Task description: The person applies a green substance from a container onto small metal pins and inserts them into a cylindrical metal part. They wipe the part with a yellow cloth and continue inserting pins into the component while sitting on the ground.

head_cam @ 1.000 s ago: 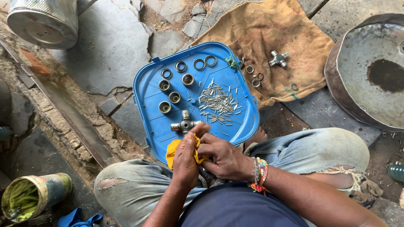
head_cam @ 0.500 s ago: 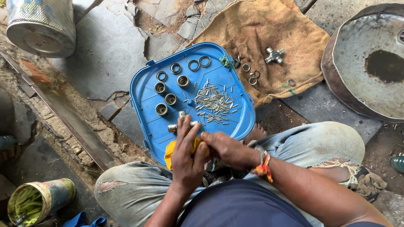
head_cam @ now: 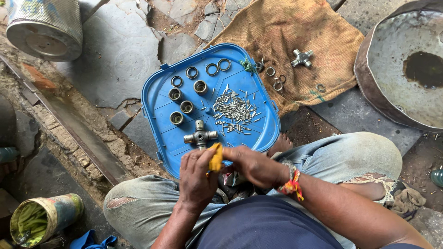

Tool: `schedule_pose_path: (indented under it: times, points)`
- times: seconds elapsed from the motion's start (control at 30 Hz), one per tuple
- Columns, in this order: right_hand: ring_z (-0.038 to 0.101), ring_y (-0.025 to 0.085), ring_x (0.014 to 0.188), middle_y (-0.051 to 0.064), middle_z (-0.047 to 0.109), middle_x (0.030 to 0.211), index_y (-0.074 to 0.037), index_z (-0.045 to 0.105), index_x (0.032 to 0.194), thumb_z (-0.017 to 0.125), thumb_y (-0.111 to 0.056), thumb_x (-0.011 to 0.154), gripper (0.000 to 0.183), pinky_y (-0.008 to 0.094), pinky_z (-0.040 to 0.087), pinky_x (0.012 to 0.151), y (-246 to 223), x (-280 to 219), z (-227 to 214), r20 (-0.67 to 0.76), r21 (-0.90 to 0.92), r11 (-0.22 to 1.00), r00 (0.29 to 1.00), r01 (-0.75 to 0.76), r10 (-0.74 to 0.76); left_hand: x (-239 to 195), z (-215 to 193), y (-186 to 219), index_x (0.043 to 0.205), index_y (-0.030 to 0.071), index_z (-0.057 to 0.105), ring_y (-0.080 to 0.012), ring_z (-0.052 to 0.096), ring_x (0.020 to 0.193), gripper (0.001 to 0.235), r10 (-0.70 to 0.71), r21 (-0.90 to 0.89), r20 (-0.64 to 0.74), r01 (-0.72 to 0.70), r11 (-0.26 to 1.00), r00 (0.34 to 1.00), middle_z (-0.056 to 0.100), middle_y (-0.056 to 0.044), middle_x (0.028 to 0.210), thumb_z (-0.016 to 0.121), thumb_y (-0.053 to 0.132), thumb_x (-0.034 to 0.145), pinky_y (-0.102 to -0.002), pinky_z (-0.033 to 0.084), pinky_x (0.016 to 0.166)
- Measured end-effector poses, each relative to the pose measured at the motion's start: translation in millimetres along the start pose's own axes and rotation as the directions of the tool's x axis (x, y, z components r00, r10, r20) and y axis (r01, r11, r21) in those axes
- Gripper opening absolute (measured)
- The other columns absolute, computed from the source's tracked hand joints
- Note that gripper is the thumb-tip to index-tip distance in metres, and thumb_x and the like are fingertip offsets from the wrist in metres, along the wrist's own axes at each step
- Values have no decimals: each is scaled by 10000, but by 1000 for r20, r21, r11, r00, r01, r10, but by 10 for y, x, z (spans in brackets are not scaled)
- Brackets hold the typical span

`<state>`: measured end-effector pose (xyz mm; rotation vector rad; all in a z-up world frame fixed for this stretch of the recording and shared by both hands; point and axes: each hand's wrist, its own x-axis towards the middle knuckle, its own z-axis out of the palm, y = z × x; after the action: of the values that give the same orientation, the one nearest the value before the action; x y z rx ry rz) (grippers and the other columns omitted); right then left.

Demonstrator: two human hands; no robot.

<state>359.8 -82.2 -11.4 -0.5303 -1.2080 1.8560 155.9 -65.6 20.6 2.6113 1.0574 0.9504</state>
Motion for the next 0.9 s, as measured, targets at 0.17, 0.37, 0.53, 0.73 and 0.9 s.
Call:
schedule_pose_path:
  times: [0.17,0.37,0.53,0.73,0.9]
  points:
    - [369,272,1489,169,366,1676,-105,626,1315,538,-432,1063,423,400,351,1190,-37,54,-8,-30,-343,938,997,58,-72,-229,148,33,1259,59,586,-258,665,962,275,-392,-314,93,401,861,915,682,-103,1078,646,176,1017,-376,536,832]
    - [304,359,1573,217,285,1703,-89,807,1041,700,-380,955,322,475,214,1251,-116,29,-72,-28,-737,662,972,139,-235,-344,334,12,1194,-2,623,-94,579,717,311,-524,-751,541,659,52,658,660,-27,902,520,280,1111,-248,502,610]
    - [348,362,1560,223,284,1694,-102,771,1102,785,-254,906,248,466,307,1238,-118,73,38,-19,-781,589,934,209,-356,-336,223,-33,1243,20,635,-105,638,654,520,-415,-763,646,514,-393,641,688,-46,873,409,467,1105,-277,592,578]
    - [415,363,1511,208,409,1604,-87,568,1427,712,-106,904,543,429,407,1215,-157,123,147,-193,-779,618,896,109,-401,-211,238,4,1359,-12,560,-180,688,1059,422,-665,-792,528,589,-160,528,680,-106,1214,477,277,1063,-351,609,903]
    - [475,338,1467,170,495,1539,-110,550,1475,689,-9,885,615,416,411,1193,-135,95,151,-142,-656,744,947,127,-287,-224,299,38,1542,5,423,-204,571,1298,539,-691,-821,391,569,35,608,578,-147,1424,479,251,1065,-347,467,1097]
